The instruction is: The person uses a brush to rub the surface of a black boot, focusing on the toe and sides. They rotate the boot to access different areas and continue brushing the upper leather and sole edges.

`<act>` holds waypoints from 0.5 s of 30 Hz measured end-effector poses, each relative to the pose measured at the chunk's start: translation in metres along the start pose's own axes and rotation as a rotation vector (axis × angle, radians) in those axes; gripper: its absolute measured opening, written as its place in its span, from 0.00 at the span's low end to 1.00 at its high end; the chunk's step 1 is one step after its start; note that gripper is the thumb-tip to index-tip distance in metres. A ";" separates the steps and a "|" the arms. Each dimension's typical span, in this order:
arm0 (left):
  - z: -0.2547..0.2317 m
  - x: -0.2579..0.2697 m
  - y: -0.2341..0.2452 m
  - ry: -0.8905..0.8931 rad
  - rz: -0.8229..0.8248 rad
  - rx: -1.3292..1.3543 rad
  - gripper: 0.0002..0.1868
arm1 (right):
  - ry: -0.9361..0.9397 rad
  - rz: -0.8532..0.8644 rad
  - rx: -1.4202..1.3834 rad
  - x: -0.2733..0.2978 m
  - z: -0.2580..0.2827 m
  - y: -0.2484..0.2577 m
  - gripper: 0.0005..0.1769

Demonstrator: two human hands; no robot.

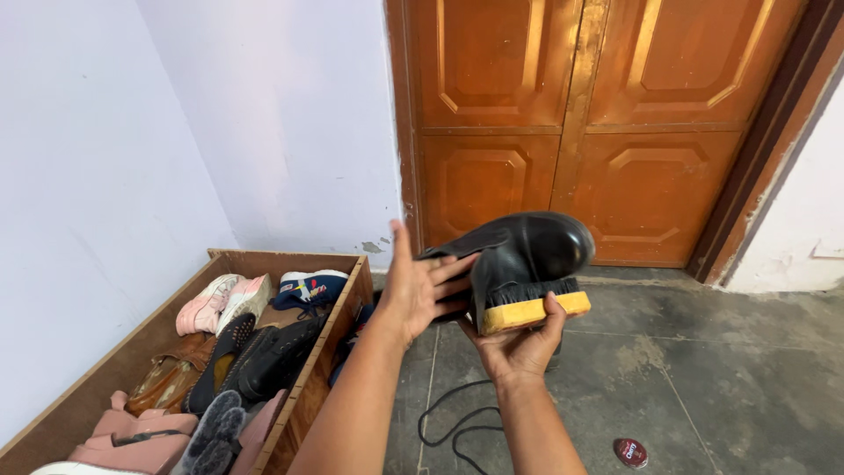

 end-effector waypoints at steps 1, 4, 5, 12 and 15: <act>0.003 -0.006 0.010 0.033 -0.071 0.019 0.55 | -0.009 -0.020 0.020 0.001 -0.002 0.000 0.47; 0.013 -0.025 0.030 0.008 -0.104 0.073 0.39 | -0.013 0.036 -0.003 0.000 -0.004 -0.005 0.45; 0.014 -0.031 0.036 -0.016 -0.130 0.063 0.36 | -0.011 0.073 -0.024 -0.001 -0.004 -0.006 0.44; 0.013 -0.034 0.025 -0.425 -0.195 -0.237 0.24 | -0.093 0.042 0.005 0.000 -0.015 -0.011 0.45; 0.011 -0.023 0.008 -0.510 -0.050 -0.518 0.23 | -0.106 0.092 -0.028 0.001 -0.017 -0.013 0.45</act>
Point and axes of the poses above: each hand's wrist, its own x-axis away from the middle knuckle, its own y-axis out of the back of the hand, z = x × y, the point moved 3 cm from there along -x, towards the middle knuckle, and after that the axes turned 5 degrees about -y, right-handed, at the moved point
